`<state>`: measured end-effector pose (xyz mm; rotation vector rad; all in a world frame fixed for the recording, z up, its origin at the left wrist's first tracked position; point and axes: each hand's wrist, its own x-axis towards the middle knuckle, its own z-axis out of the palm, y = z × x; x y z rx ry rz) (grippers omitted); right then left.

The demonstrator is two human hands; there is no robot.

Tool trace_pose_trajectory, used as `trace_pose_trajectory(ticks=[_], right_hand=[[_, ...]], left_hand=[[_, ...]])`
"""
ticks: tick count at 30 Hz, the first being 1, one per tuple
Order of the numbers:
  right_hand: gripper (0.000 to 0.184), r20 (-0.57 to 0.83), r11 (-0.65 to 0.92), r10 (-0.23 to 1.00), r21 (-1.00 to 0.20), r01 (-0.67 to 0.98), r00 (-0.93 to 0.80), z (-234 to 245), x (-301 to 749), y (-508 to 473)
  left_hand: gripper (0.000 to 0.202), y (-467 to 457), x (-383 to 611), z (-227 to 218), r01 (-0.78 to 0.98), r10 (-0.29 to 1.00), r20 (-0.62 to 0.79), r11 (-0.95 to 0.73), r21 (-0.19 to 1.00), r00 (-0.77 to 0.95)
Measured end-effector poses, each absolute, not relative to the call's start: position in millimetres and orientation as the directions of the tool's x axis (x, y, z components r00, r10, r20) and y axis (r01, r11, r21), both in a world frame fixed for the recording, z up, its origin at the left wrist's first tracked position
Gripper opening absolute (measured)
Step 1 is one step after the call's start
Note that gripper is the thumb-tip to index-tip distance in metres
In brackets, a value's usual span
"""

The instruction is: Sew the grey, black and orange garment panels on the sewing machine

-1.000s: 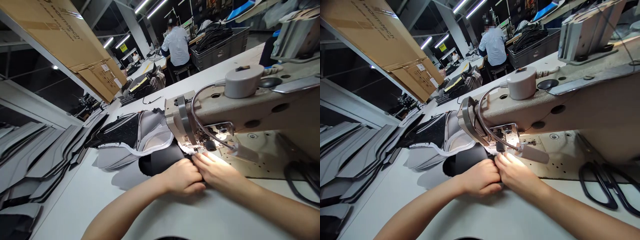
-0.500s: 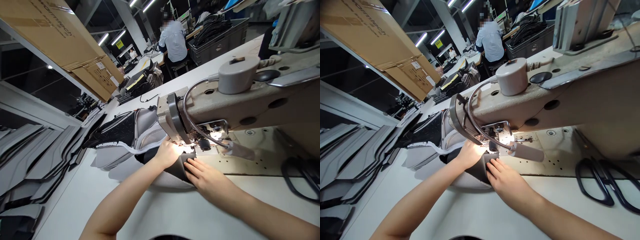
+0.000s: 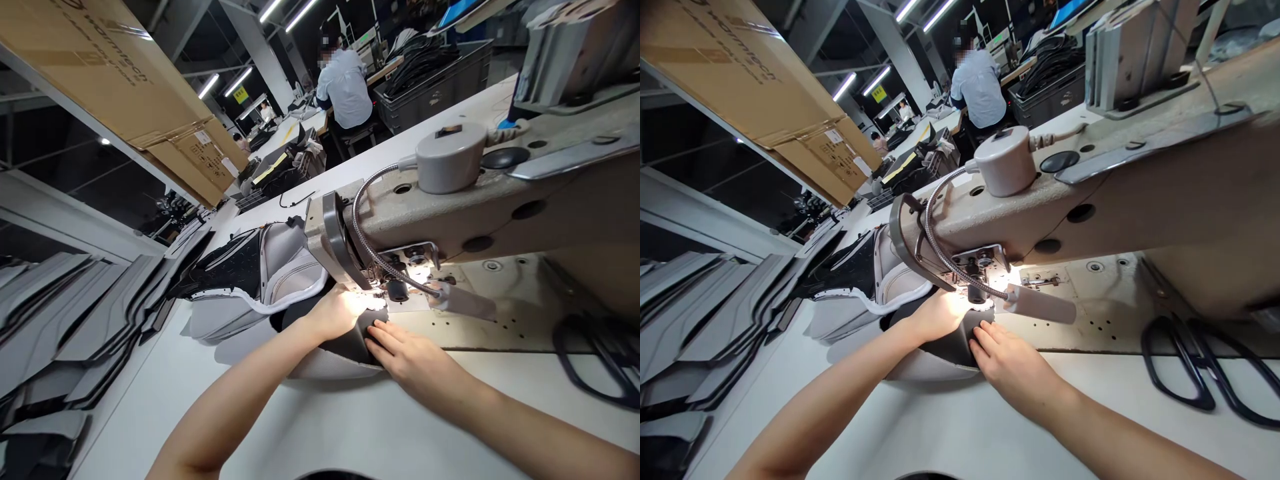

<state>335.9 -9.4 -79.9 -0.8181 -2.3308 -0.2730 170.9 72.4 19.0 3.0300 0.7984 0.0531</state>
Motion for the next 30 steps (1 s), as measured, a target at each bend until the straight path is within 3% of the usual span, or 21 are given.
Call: trace_pose_trajectory(ticks=[6,13,20,23,26,28,30], right_hand=[[0.037,0.652,0.768,0.495,-0.020,0.640,-0.574,-77,331,-7],[0.037,0.675,0.769,0.476,-0.010,0.639,-0.563,-72,329,4],[0.038,0.701,0.796,0.479,-0.094,0.598,-0.528,-72,329,7],[0.036,0.654,0.822,0.534,-0.253,0.510,-0.536,-65,335,7],[0.022,0.491,0.766,0.637,-0.483,0.424,-0.594,-54,345,6],[0.015,0.403,0.717,0.670,-0.568,0.404,-0.624,-49,350,6],[0.012,0.355,0.687,0.686,-0.603,0.405,-0.635,-48,353,6]], left_hand=[[0.019,63,179,20,0.491,0.490,-0.022,-0.870,0.036,0.871],[0.020,65,185,8,0.529,0.543,-0.104,-0.838,-0.133,0.833],[0.021,64,188,6,0.541,0.564,-0.130,-0.823,-0.174,0.816],[0.019,61,186,10,0.566,0.574,-0.116,-0.819,-0.100,0.811],[0.019,52,162,30,0.567,0.566,-0.045,-0.818,0.092,0.823],[0.024,39,127,48,0.647,0.668,0.013,-0.725,0.234,0.744],[0.028,18,83,60,0.774,0.802,-0.039,-0.561,0.294,0.596]])
